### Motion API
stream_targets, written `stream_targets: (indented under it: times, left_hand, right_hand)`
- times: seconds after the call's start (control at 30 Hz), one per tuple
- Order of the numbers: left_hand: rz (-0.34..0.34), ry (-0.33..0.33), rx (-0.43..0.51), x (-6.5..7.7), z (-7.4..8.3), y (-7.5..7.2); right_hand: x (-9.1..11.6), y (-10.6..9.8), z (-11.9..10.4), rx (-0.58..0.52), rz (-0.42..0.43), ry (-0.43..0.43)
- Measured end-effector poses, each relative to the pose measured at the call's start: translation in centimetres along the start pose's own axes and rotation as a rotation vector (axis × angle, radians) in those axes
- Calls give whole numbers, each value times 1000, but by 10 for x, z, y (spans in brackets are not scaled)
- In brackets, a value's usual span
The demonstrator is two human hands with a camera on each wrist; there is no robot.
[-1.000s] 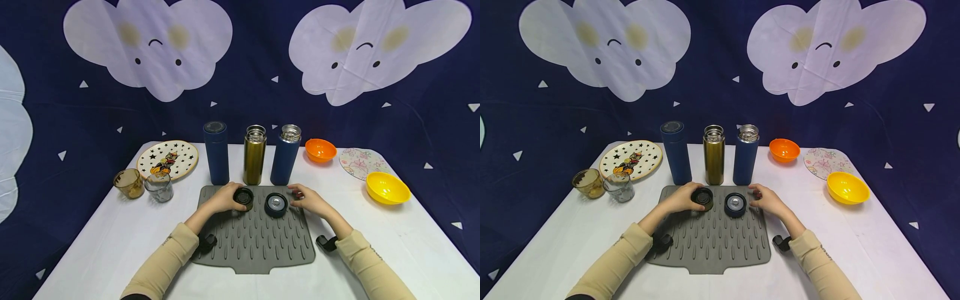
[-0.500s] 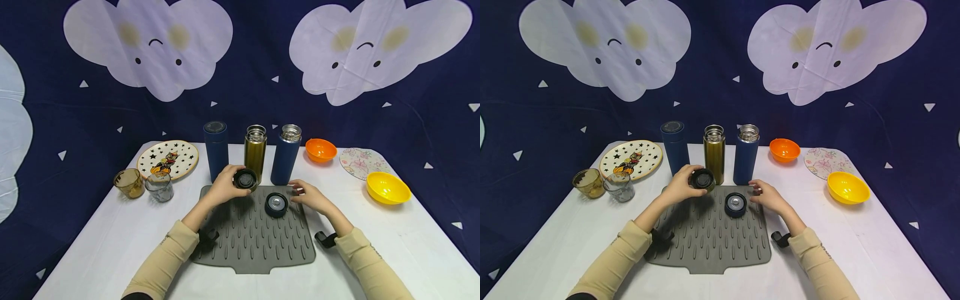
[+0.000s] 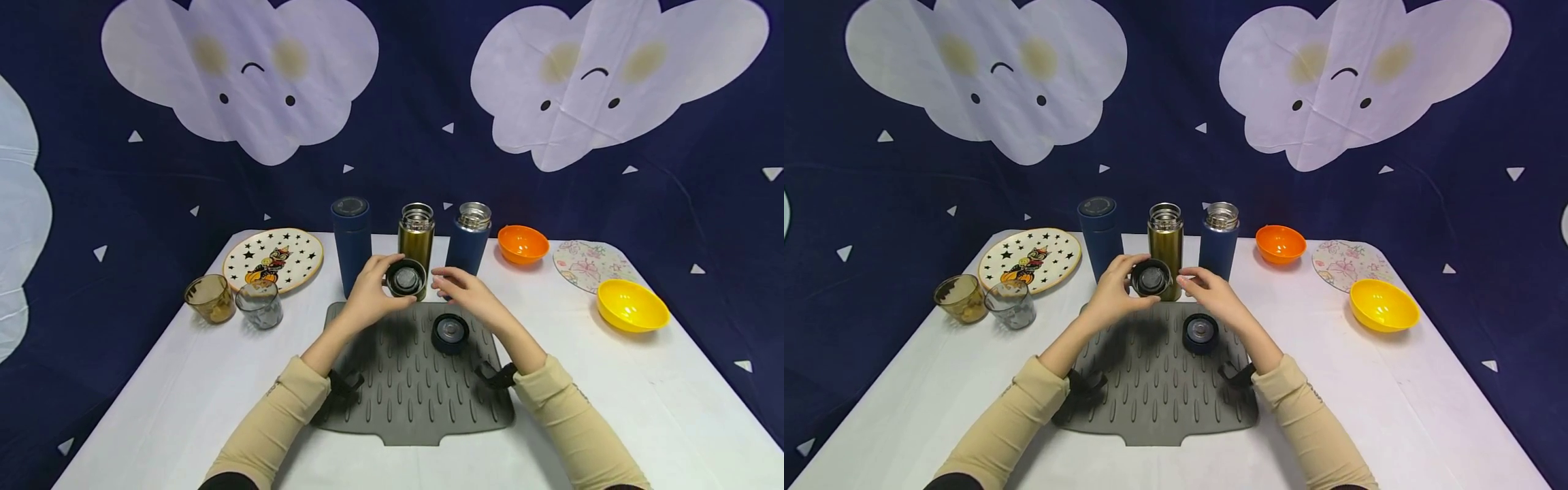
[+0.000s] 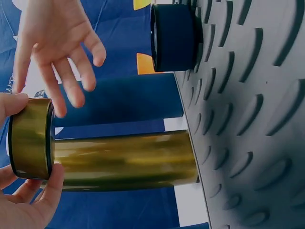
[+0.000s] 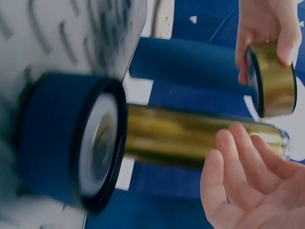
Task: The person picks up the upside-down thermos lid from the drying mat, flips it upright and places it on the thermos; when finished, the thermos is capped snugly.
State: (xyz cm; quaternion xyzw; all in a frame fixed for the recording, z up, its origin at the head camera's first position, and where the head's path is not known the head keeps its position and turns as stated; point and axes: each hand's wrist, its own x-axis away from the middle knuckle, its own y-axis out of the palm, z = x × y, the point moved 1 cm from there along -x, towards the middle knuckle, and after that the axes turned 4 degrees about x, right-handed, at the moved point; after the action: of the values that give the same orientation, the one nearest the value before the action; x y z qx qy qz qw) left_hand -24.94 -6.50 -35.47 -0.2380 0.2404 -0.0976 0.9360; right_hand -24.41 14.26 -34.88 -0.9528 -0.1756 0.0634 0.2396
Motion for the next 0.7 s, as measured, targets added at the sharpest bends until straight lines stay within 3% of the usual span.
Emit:
stream_targets:
  times: [0.23,0.4,0.57,0.7]
  left_hand:
    - [-2,11,1,0,5,-1]
    - [4,16,6,0,5,0]
    - [-33,-11,37,-1,2,1]
    - [-100,-91,93,-1,-1,-1]
  right_hand:
    - [-8,12,-9,-13,-31,76]
    - [-10,14,-9,-131,-21,117]
    - [-11,15,-8,-202,-9,99]
    - [-11,17,-6,-211,18,29]
